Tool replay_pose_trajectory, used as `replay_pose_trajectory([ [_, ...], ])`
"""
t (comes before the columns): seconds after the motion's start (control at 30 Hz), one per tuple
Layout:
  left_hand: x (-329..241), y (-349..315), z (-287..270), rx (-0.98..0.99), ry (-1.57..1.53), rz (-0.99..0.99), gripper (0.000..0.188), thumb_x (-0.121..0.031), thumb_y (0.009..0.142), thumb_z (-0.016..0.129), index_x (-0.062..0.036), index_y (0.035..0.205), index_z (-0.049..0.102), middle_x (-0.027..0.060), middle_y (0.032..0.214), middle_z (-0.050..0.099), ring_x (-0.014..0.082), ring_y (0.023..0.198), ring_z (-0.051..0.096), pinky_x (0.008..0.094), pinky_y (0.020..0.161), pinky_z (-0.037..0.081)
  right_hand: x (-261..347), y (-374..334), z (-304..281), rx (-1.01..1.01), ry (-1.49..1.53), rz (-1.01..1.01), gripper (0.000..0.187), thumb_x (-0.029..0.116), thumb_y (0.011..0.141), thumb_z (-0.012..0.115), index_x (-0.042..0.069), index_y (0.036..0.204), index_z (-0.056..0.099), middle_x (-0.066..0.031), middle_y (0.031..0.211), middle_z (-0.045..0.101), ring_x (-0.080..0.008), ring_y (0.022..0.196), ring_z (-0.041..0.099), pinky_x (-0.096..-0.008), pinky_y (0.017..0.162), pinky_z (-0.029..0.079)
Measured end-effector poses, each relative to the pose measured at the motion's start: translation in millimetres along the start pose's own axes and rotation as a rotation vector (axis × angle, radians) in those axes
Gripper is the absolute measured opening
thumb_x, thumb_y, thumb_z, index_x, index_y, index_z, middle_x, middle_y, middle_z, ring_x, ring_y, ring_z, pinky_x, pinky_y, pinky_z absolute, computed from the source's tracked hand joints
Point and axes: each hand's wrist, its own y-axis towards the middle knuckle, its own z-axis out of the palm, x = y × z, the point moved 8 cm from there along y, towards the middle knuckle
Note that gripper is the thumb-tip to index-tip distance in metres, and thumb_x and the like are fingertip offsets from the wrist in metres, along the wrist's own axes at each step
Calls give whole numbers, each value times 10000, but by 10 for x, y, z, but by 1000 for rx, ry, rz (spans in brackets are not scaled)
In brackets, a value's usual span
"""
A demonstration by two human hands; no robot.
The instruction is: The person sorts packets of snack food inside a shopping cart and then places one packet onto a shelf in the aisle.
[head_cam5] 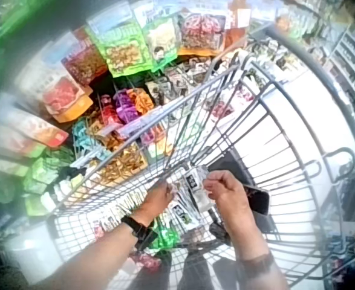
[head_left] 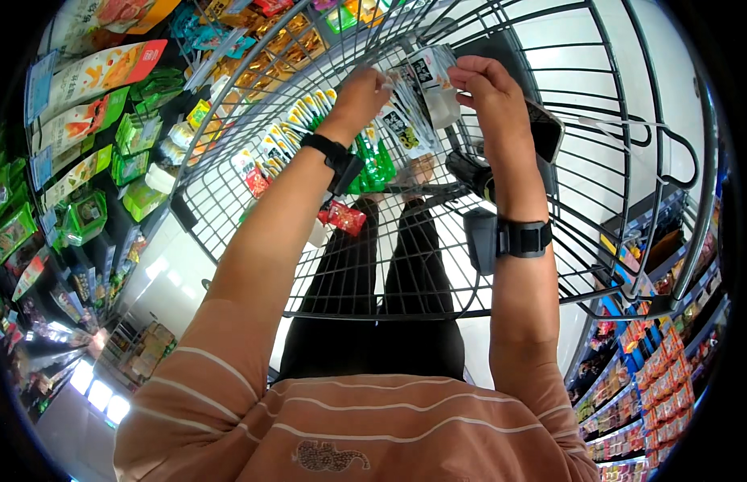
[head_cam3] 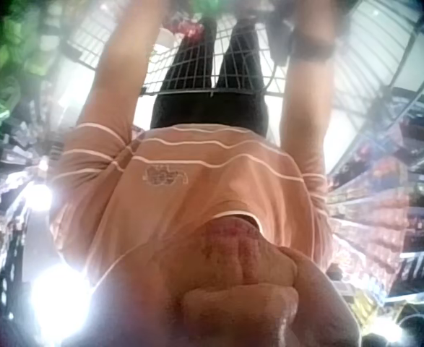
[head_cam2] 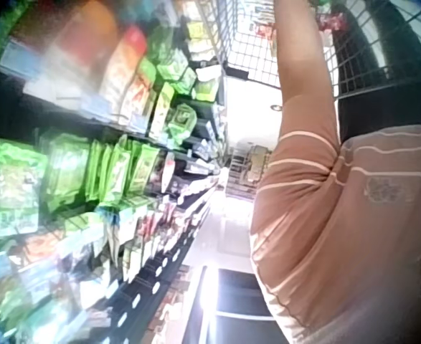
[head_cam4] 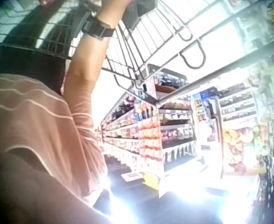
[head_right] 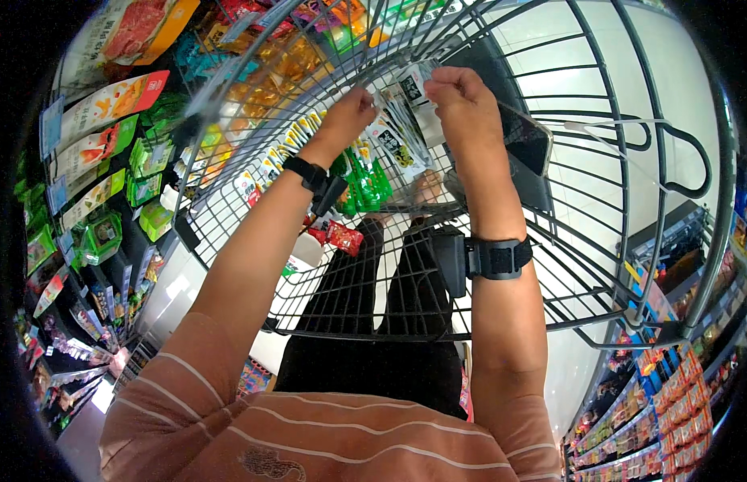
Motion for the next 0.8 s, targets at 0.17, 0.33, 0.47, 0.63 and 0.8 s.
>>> replay_pose_trajectory([
  [0.17,515,-145,417,34,139,-72,485,-316,822,721,34,1120,567,222,1061,608,364,1015,584,421,864,461,6,-1,46,30,-28,-21,322,113,894,458,-25,1159,581,-136,1097,664,-199,1026,620,-311,891,478],
  [0.33,517,-123,518,4,305,-136,485,-379,832,703,21,1072,573,225,1073,589,378,1062,560,449,908,449,-47,6,55,31,0,11,317,118,895,464,-24,1152,583,-133,1086,669,-193,1027,623,-306,888,481],
  [0.47,493,-103,525,12,287,-197,391,-374,854,682,-47,1056,606,201,1049,600,385,1042,568,465,883,464,-47,-14,53,24,15,15,313,127,897,468,-24,1145,586,-131,1069,675,-189,1024,625,-305,884,483],
  [0.63,560,-157,370,99,82,-69,274,-302,919,643,-63,1044,595,120,924,607,268,918,591,394,813,472,-1,-19,113,44,44,-8,304,139,900,475,-12,1138,589,-119,1064,678,-184,1017,622,-305,887,476],
  [0.8,166,-372,-70,60,-248,-74,196,-239,935,621,-61,995,563,79,821,611,178,760,570,332,708,467,-69,-15,79,68,34,8,294,154,899,492,4,1126,603,-103,1060,679,-177,1014,616,-301,895,461],
])
